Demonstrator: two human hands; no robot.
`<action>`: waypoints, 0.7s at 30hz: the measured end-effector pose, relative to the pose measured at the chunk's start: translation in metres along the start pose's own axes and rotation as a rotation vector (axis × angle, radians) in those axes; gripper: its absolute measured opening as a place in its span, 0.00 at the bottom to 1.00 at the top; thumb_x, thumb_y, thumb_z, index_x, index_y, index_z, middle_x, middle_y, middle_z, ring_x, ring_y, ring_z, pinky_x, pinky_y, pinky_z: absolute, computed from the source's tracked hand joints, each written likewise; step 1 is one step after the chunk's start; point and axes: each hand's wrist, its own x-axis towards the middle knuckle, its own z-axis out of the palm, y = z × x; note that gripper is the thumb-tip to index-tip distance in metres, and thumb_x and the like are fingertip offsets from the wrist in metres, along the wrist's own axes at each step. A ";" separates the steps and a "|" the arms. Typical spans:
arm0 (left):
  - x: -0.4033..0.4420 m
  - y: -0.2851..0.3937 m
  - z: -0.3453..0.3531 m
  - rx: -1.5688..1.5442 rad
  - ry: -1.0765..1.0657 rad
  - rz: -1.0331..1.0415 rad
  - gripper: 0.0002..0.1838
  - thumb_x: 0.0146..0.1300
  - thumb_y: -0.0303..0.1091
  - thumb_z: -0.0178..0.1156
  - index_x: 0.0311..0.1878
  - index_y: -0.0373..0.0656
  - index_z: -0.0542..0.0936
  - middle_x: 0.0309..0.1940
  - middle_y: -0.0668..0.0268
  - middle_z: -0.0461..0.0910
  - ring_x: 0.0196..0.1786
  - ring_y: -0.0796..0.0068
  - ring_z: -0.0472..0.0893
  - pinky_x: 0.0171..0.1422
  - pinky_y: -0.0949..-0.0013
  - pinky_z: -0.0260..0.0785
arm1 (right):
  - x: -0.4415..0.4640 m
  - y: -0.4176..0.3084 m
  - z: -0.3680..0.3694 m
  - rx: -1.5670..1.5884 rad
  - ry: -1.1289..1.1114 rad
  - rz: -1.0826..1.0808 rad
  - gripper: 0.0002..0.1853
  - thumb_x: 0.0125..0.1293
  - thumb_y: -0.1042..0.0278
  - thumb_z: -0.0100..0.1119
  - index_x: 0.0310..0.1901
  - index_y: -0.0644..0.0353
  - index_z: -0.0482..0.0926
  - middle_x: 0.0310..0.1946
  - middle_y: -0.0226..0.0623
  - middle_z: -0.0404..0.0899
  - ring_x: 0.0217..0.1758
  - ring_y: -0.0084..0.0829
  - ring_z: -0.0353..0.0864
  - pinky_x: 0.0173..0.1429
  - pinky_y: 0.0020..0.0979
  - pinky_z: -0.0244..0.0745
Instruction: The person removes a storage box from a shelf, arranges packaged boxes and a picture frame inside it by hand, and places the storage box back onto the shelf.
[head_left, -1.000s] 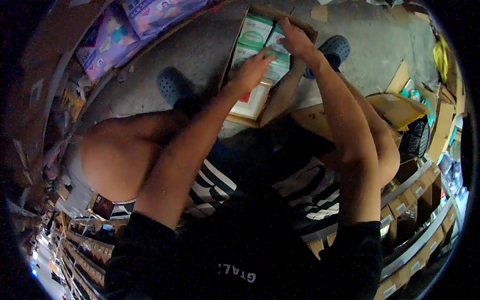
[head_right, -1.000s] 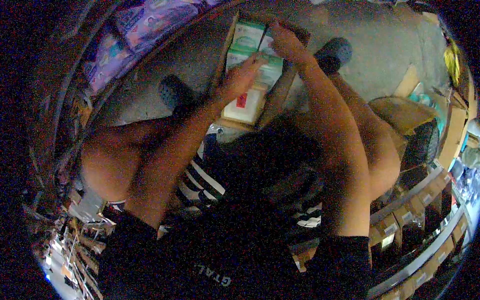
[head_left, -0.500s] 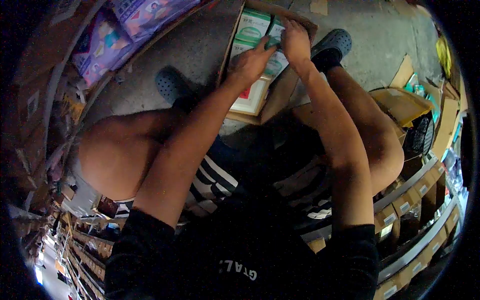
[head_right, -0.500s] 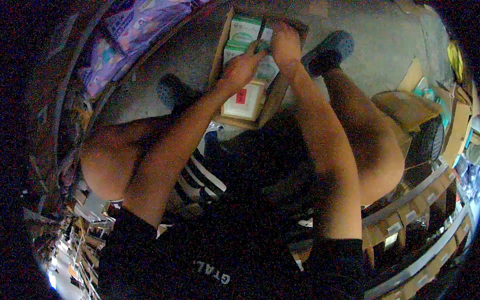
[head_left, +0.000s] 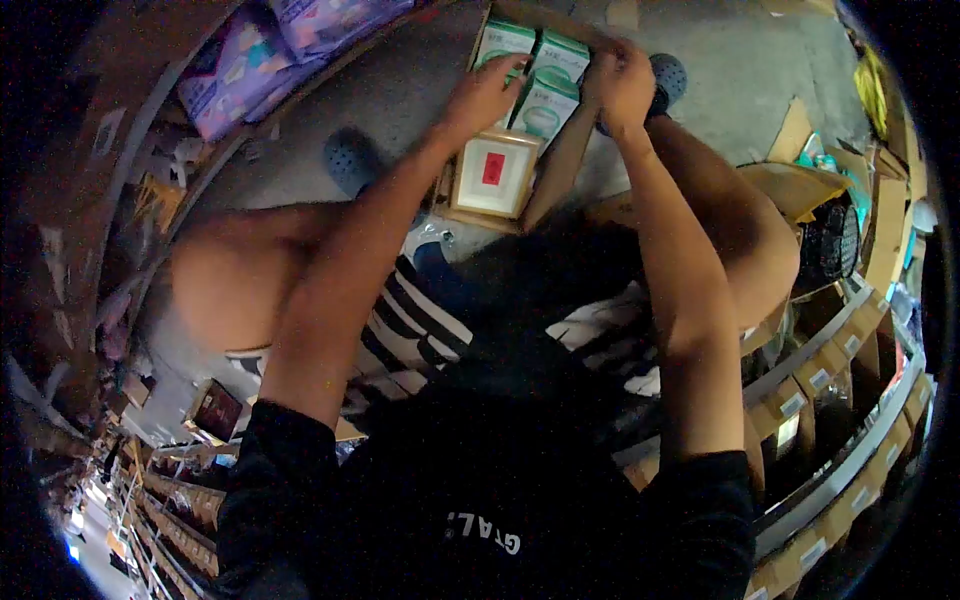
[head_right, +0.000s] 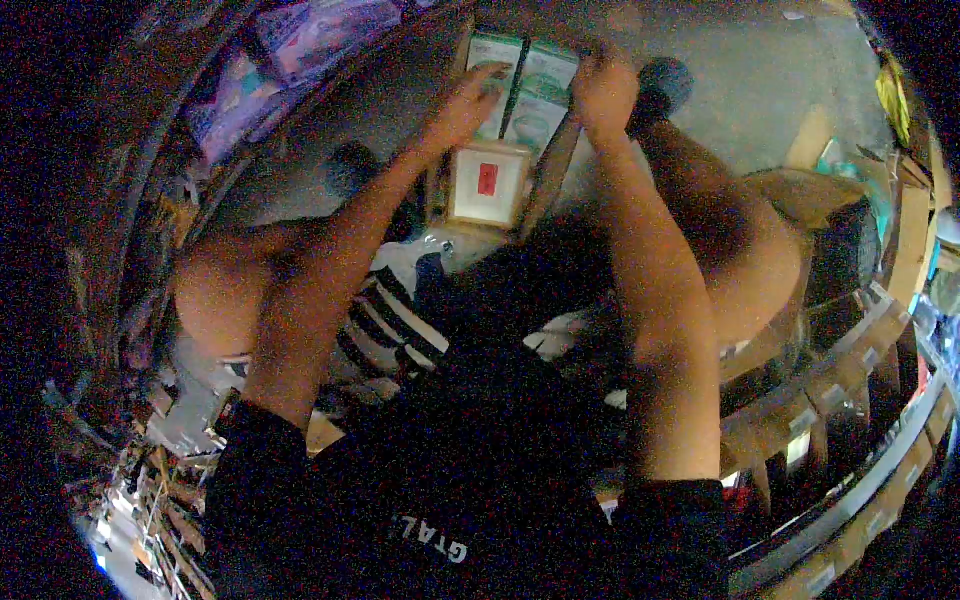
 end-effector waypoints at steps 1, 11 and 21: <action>0.000 -0.001 -0.008 -0.157 0.053 -0.078 0.17 0.62 0.34 0.53 0.55 0.46 0.71 0.47 0.56 0.75 0.47 0.50 0.76 0.47 0.58 0.71 | -0.008 0.011 -0.002 0.000 0.001 -0.005 0.13 0.57 0.67 0.54 0.42 0.63 0.78 0.39 0.49 0.79 0.44 0.48 0.77 0.51 0.37 0.71; -0.094 -0.057 -0.048 0.001 0.152 -0.402 0.32 0.56 0.53 0.60 0.56 0.37 0.69 0.52 0.50 0.73 0.55 0.56 0.74 0.58 0.62 0.64 | -0.125 0.059 0.013 0.295 -0.014 0.669 0.29 0.62 0.44 0.51 0.46 0.69 0.75 0.39 0.44 0.79 0.43 0.35 0.77 0.51 0.33 0.68; -0.106 -0.031 -0.045 -0.087 -0.266 -0.498 0.40 0.52 0.55 0.61 0.61 0.36 0.64 0.54 0.44 0.71 0.57 0.49 0.71 0.60 0.58 0.63 | -0.159 0.046 0.024 0.330 -0.204 0.535 0.28 0.57 0.57 0.62 0.55 0.66 0.70 0.42 0.47 0.79 0.42 0.36 0.79 0.47 0.33 0.71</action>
